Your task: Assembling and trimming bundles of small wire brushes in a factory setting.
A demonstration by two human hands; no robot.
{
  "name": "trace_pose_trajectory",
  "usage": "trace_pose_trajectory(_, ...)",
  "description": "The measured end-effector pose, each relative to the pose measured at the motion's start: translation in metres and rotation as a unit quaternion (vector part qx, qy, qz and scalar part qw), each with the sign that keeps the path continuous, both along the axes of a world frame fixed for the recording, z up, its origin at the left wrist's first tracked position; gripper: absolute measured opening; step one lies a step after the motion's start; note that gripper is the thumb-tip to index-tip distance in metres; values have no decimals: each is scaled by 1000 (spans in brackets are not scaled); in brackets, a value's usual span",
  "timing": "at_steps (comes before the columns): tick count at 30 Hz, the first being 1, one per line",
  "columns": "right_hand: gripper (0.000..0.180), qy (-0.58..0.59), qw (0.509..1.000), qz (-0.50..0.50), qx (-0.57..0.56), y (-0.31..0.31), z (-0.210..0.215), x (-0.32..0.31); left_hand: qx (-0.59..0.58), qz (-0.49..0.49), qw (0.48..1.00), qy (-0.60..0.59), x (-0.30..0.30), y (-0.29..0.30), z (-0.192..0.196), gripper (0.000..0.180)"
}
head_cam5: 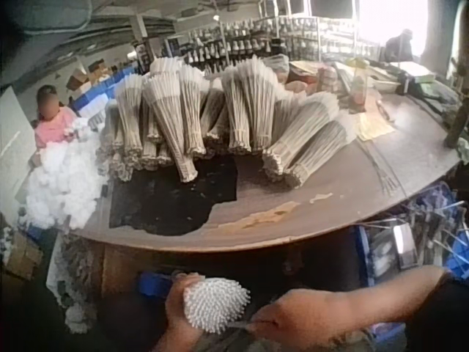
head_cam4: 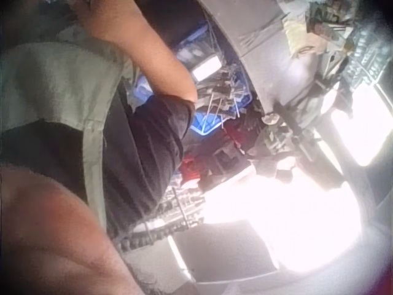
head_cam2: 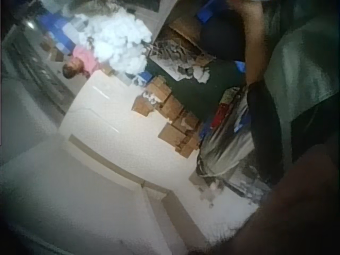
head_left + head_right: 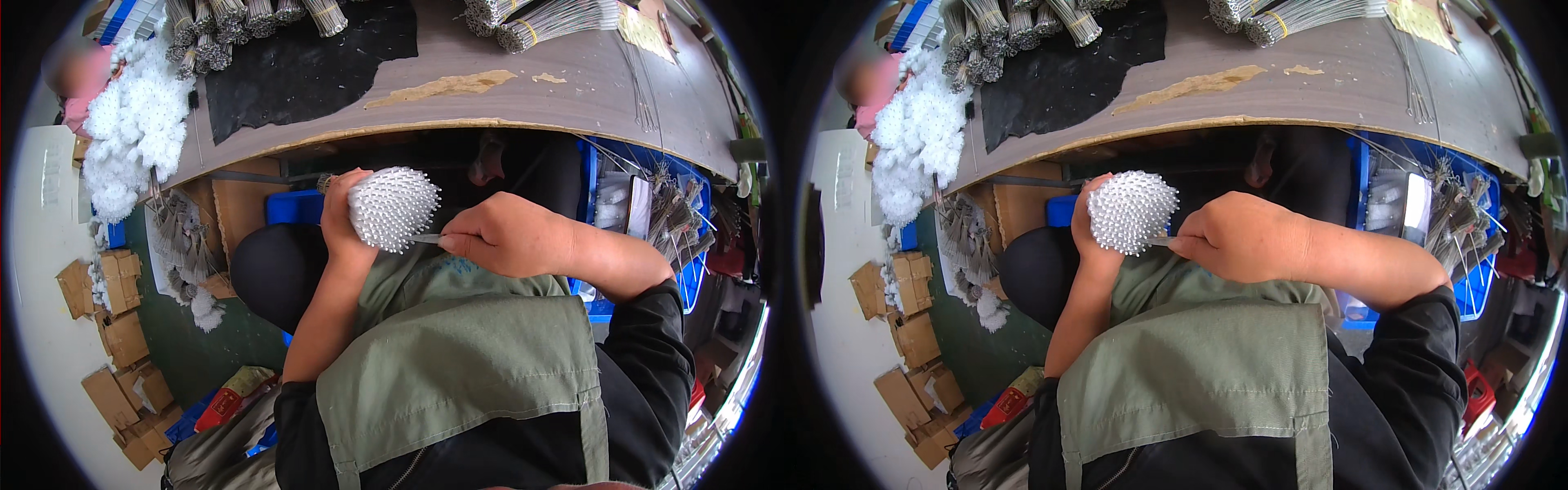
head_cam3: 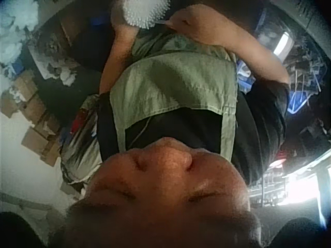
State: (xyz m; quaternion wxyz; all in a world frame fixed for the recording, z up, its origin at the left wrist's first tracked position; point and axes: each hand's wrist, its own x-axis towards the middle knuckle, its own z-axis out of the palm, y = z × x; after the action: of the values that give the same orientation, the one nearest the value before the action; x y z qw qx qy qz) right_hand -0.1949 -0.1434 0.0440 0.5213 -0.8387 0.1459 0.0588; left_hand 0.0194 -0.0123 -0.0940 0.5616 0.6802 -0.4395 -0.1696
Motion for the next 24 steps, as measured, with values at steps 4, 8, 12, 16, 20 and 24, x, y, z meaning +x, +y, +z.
trace_pose_trajectory(4,29,-22,1000,-7,2,-2,-3,-2,6,19,999,-42,-4,-2,12,44)
trace_pose_trajectory(8,31,-8,999,-18,37,1,-3,-2,-11,23,989,-145,-4,-3,21,47)
trace_pose_trajectory(12,32,10,999,-34,14,7,-3,-3,-1,33,983,-178,-5,-2,22,49)
trace_pose_trajectory(16,32,-13,998,-50,18,11,-7,-3,6,64,984,-167,-4,-2,19,51)
trace_pose_trajectory(20,31,-28,996,-70,42,13,-14,-2,-41,45,997,-49,-6,-1,18,32)
trace_pose_trajectory(24,29,-33,996,-78,31,15,-14,-1,-5,55,971,-233,-6,-1,26,27)
